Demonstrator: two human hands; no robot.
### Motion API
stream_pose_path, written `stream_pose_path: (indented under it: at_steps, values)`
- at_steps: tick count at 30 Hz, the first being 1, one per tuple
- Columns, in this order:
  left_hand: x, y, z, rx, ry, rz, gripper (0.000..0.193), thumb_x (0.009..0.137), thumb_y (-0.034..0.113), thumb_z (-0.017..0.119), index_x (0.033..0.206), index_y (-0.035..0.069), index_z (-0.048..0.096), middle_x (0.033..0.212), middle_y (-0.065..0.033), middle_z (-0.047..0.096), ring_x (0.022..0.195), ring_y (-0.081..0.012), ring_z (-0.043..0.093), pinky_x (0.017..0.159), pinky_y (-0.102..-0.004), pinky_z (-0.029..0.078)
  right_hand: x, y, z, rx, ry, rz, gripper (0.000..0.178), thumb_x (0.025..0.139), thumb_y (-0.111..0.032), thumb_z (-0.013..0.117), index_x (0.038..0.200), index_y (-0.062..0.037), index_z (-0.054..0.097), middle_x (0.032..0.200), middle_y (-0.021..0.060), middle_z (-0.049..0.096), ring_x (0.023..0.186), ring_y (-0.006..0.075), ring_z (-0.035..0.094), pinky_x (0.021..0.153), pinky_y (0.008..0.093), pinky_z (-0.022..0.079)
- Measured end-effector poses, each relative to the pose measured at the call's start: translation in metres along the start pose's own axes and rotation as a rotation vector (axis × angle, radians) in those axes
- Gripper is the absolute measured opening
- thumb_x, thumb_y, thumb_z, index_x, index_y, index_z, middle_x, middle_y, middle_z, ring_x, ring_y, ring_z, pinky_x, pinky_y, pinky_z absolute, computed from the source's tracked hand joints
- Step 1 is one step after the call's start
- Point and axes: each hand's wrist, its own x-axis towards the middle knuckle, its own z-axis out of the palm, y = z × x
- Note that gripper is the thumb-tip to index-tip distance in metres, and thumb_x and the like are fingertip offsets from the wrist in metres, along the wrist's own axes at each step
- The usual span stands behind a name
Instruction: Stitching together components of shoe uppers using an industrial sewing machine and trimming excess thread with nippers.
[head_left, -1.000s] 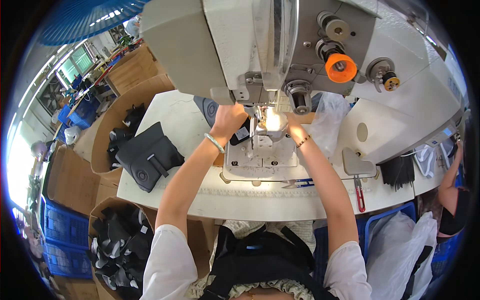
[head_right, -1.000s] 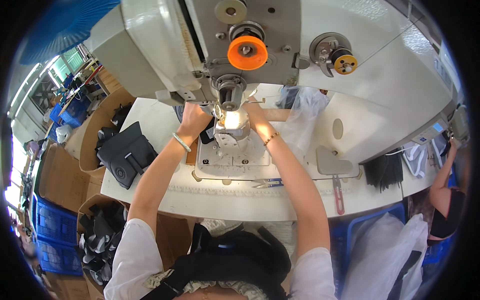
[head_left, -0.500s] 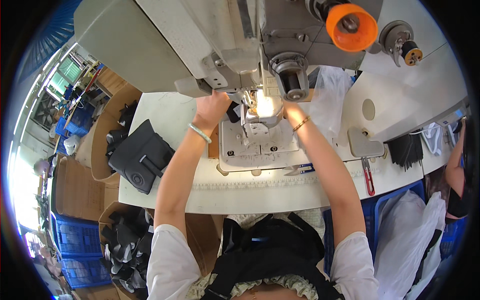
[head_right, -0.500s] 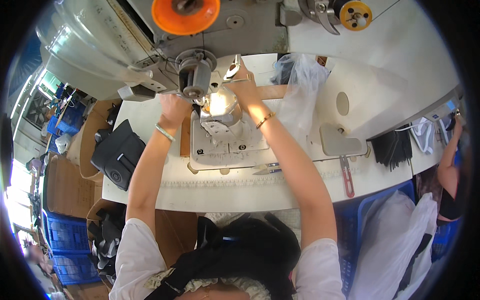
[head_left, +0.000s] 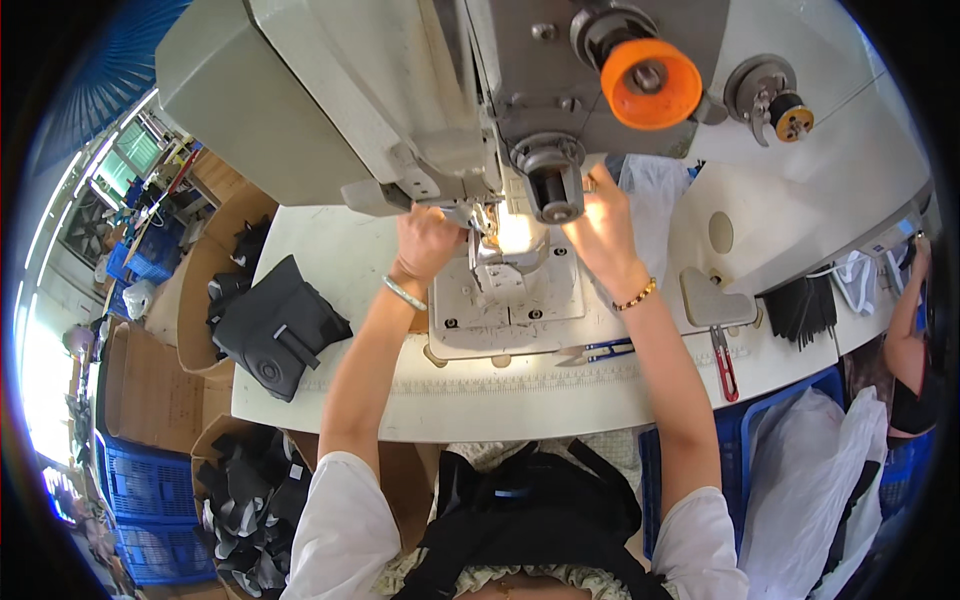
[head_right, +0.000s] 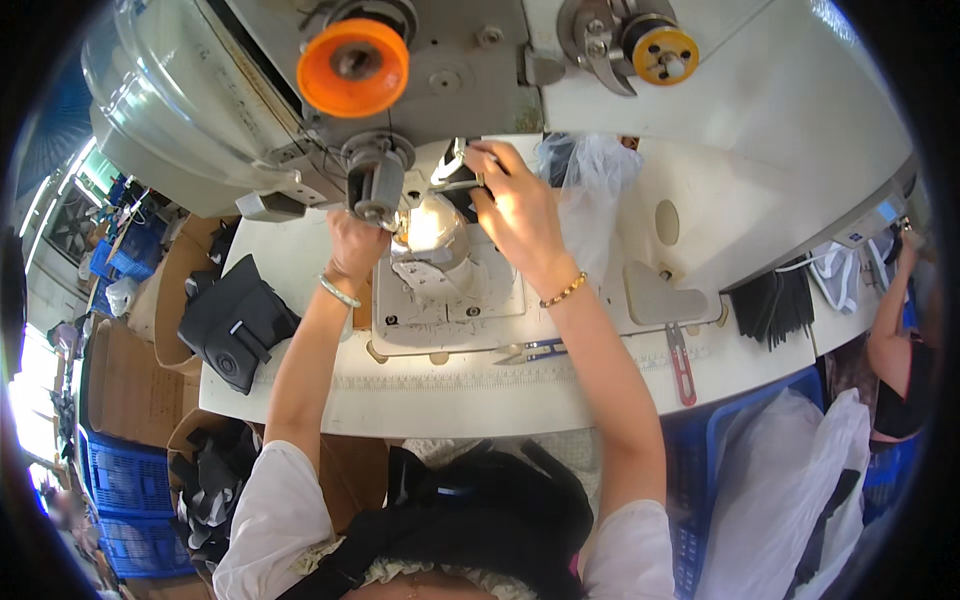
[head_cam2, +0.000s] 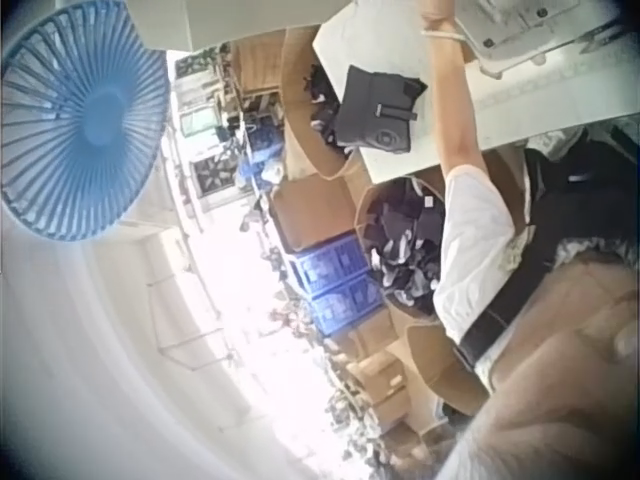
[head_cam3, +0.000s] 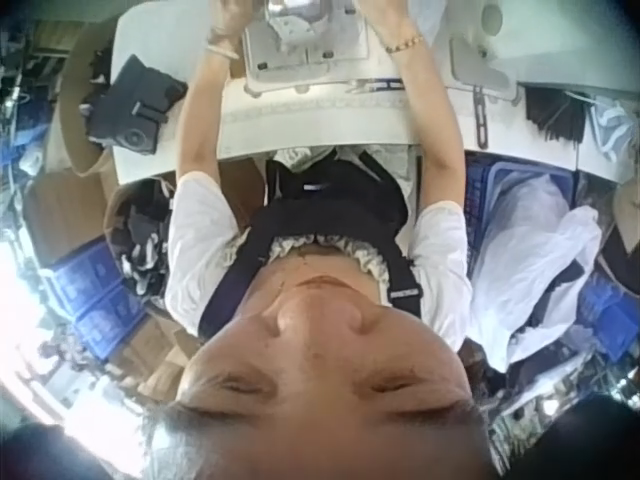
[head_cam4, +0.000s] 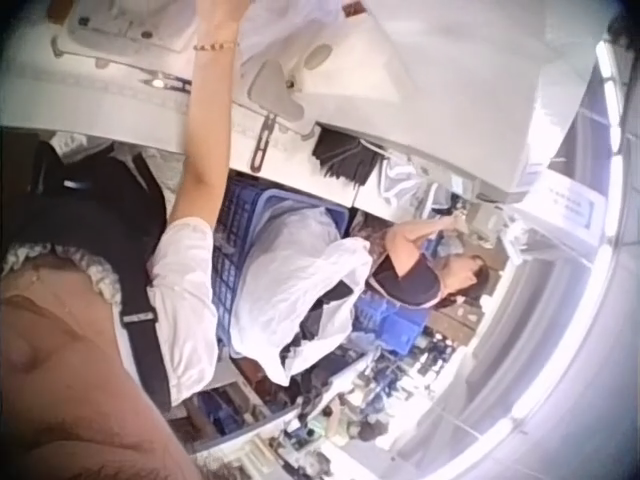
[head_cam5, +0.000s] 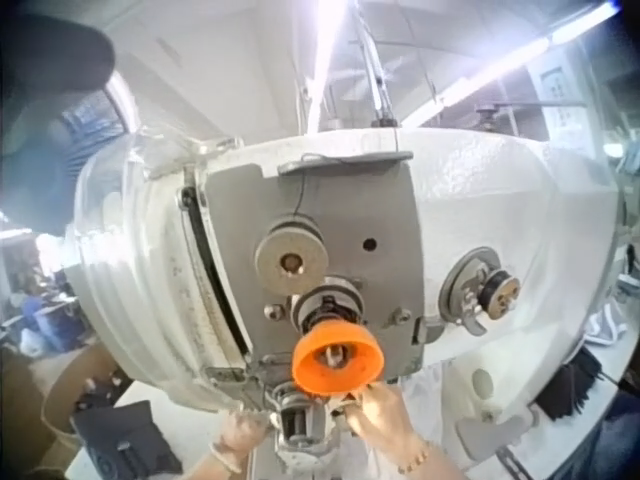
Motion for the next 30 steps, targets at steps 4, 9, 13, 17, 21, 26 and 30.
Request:
stream_pose_path:
  at_steps: [4,9,13,17,21,26,30]
  values:
    - [0.002,0.002,-0.001,0.039,0.181,0.070,0.036,0.055,0.012,0.068,0.091,0.014,0.069,0.082,-0.0041,0.062,0.087,-0.0265,0.060,0.084,-0.0429,0.046,0.003,-0.003,0.003,0.147,0.046,0.034,0.032,0.071,0.001,0.056,0.102,-0.0045,0.061,0.100,0.0112,0.058,0.079,0.0278,0.060,0.068,0.0325,0.049]
    - [0.006,0.005,-0.021,0.077,0.157,0.026,0.026,0.059,0.010,0.068,0.085,0.008,0.066,0.088,-0.0048,0.062,0.079,-0.0254,0.061,0.078,-0.0398,0.048,0.003,-0.014,-0.001,0.121,-0.004,0.056,0.021,0.069,0.001,0.060,0.089,-0.0005,0.059,0.092,0.0118,0.057,0.071,0.0279,0.059,0.061,0.0331,0.046]
    - [0.015,0.011,-0.041,-0.011,0.068,0.010,0.017,0.062,0.007,0.068,0.079,0.006,0.064,0.088,-0.0065,0.062,0.068,-0.0252,0.061,0.071,-0.0373,0.048,0.004,-0.028,-0.007,0.194,0.058,-0.013,0.014,0.071,0.004,0.058,0.085,0.0003,0.058,0.091,0.0108,0.055,0.071,0.0283,0.058,0.062,0.0321,0.046]
    - [0.013,0.010,-0.037,-0.286,-0.200,-0.231,0.027,0.068,0.004,0.064,0.095,0.000,0.061,0.093,-0.0180,0.059,0.085,-0.0352,0.056,0.073,-0.0433,0.044,0.000,-0.025,-0.009,0.173,-0.044,0.045,0.008,0.073,0.004,0.057,0.081,0.0019,0.059,0.088,0.0110,0.055,0.073,0.0283,0.058,0.064,0.0327,0.046]
    - [0.015,0.017,-0.042,-0.365,0.028,-0.247,0.013,0.067,-0.002,0.055,0.079,-0.002,0.059,0.078,-0.0182,0.057,0.073,-0.0402,0.053,0.065,-0.0458,0.042,0.003,-0.035,-0.021,0.119,-0.164,0.190,0.009,0.074,0.001,0.058,0.083,0.0020,0.060,0.088,0.0115,0.056,0.078,0.0283,0.058,0.068,0.0332,0.047]
    - [0.017,0.018,-0.056,-0.245,0.053,-0.137,0.015,0.068,-0.004,0.055,0.081,0.001,0.060,0.083,-0.0157,0.058,0.070,-0.0368,0.054,0.062,-0.0440,0.043,-0.008,-0.031,-0.018,0.084,-0.127,0.038,0.012,0.075,0.001,0.058,0.086,-0.0002,0.061,0.092,0.0097,0.056,0.084,0.0259,0.058,0.073,0.0328,0.048]
    - [0.013,0.024,-0.065,-0.353,-0.113,-0.254,0.035,0.063,-0.005,0.058,0.097,0.002,0.060,0.085,-0.0137,0.056,0.083,-0.0333,0.053,0.072,-0.0417,0.044,-0.013,-0.033,-0.014,0.020,-0.070,-0.005,0.016,0.072,0.003,0.058,0.086,-0.0031,0.060,0.093,0.0086,0.057,0.085,0.0247,0.058,0.074,0.0325,0.049]
